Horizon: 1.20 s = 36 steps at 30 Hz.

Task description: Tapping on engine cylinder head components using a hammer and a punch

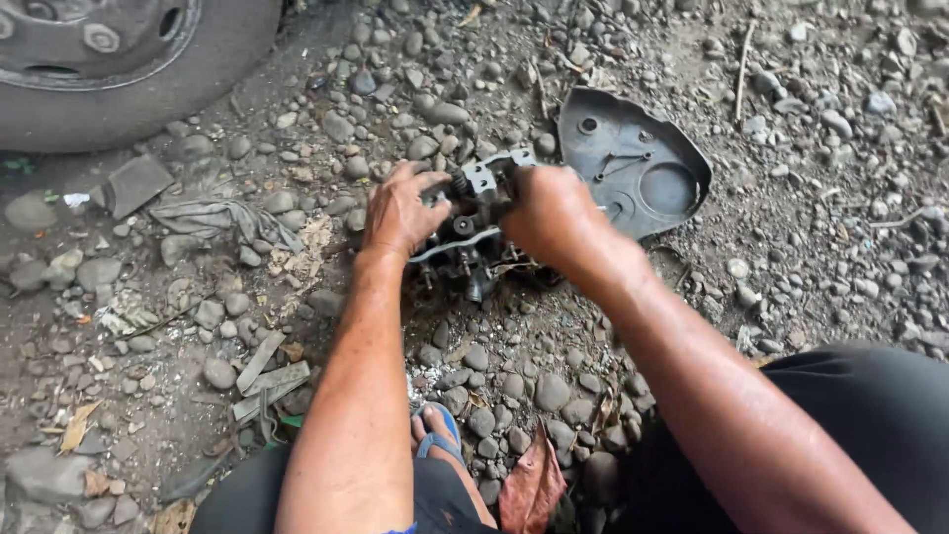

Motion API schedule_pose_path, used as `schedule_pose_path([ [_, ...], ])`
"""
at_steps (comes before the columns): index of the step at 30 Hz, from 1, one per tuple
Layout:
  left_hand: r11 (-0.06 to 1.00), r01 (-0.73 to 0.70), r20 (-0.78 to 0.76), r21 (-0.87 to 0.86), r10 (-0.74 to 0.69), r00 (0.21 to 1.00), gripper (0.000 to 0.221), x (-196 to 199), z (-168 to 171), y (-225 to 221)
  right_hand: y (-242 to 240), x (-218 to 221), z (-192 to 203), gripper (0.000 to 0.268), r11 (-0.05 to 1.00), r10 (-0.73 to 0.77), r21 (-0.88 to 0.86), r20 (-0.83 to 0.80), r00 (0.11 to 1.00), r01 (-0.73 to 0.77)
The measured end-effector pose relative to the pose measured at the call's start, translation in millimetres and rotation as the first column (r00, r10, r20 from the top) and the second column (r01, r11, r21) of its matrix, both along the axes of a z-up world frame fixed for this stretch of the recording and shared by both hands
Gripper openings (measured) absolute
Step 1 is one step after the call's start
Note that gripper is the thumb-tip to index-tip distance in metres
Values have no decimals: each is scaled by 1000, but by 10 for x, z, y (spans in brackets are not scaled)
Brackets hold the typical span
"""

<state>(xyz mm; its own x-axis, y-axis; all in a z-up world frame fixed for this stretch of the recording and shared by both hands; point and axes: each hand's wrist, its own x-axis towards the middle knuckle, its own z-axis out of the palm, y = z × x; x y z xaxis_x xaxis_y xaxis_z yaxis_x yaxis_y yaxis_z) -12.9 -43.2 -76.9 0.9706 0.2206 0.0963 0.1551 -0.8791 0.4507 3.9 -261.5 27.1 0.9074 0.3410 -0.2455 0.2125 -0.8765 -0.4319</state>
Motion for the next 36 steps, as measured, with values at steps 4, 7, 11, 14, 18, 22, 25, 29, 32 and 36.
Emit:
schedule_pose_path([
  [4,999,37,-87,-7,-38,995,35,58,49,-43,168,217,289,32,993,27,107,110,994,-39],
  [7,999,20,-124,-27,-23,992,29,93,4,-83,262,300,337,33,966,52,241,168,984,-92],
  [11,973,35,-62,-228,-50,997,32,104,137,-220,267,324,558,26,881,158,429,132,979,-200],
  [14,966,41,-61,-255,-58,996,29,195,41,-182,274,465,492,45,829,238,503,73,968,-242],
  [18,986,90,-11,-141,-93,996,27,229,-99,-172,318,590,317,40,767,299,584,39,953,-265],
  [22,993,114,33,3,-114,993,16,160,-10,-254,303,641,163,48,703,361,675,-70,930,-223],
  [25,994,96,99,60,-102,990,16,191,-11,-300,293,699,-36,75,653,413,723,-91,906,-225],
  [29,977,163,419,140,-207,884,31,335,48,-380,244,806,-248,73,496,423,840,-13,906,-220],
  [32,976,193,434,96,-216,875,25,412,234,-505,185,854,-76,70,570,217,821,-111,970,-33],
  [36,979,185,431,88,-205,879,20,595,208,-620,145,979,-84,17,664,-43,732,-167,985,153],
])
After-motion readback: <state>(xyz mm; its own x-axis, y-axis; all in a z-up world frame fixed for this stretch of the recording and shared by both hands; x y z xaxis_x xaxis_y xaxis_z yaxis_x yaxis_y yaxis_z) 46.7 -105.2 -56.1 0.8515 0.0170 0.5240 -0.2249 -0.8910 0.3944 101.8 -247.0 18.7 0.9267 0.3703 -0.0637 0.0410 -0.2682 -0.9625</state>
